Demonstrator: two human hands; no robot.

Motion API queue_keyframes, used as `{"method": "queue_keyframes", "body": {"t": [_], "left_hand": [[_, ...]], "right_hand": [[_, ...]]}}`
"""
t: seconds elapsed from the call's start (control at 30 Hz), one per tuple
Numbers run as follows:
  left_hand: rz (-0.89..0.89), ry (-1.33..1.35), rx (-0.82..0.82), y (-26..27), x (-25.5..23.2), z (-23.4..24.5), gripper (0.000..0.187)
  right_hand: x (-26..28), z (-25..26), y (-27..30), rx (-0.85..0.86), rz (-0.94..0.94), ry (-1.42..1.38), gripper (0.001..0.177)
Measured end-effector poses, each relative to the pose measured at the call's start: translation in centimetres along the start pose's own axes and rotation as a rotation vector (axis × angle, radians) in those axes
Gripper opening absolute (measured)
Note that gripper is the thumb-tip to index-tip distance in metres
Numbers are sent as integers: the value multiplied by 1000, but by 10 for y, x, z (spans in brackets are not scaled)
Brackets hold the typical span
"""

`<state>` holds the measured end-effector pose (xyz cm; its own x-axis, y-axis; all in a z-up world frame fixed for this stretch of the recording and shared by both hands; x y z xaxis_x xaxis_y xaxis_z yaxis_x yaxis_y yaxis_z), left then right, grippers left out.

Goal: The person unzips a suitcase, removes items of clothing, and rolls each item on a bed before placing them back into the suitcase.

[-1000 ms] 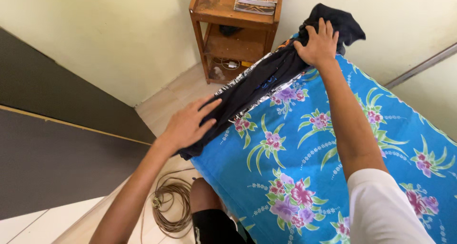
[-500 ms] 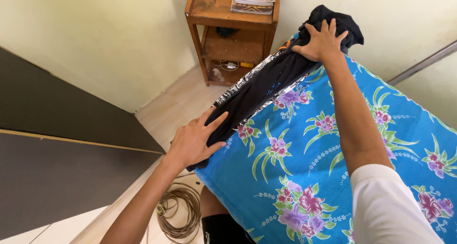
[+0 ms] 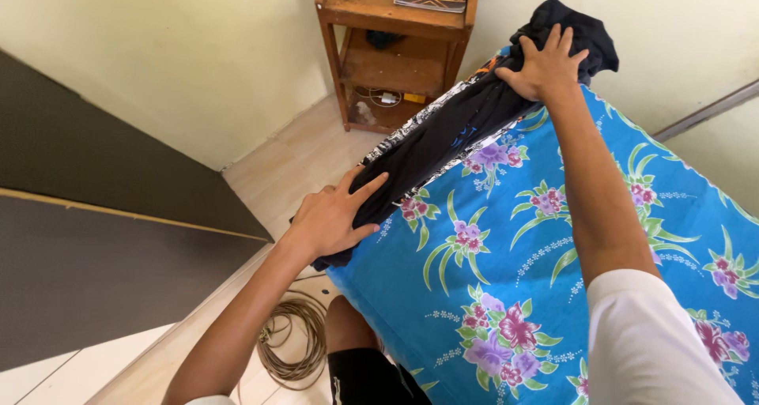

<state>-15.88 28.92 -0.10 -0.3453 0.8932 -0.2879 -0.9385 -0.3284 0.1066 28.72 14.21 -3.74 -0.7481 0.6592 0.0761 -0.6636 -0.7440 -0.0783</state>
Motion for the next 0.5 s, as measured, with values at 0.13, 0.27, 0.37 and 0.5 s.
{"method": "queue_keyframes", "body": {"t": [0.13, 0.27, 0.37, 0.5], "left_hand": [[17, 19, 15, 1, 3, 0, 91], [20, 14, 23, 2, 3, -1, 90], [16, 40, -10, 4, 3, 0, 90], [38, -36, 10, 7, 6, -6, 88]], "right_hand": [[-1, -1, 2, -63, 53, 2, 94], [6, 6, 13, -213, 128, 38, 86], [41, 28, 40, -442, 317, 183, 63], [136, 56, 88, -486, 583, -54, 32]]}}
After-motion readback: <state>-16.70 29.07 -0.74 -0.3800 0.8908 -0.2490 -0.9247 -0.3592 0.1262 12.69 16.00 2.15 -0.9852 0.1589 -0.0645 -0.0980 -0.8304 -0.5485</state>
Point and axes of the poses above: each hand's wrist, its own y-axis away from the middle knuckle, its own z-axis out of the back of the hand, x = y × z, the point moved 6 cm from there along -y, towards the middle knuckle, and after that the axes turned 12 degrees about z, right-handed, at the moved point
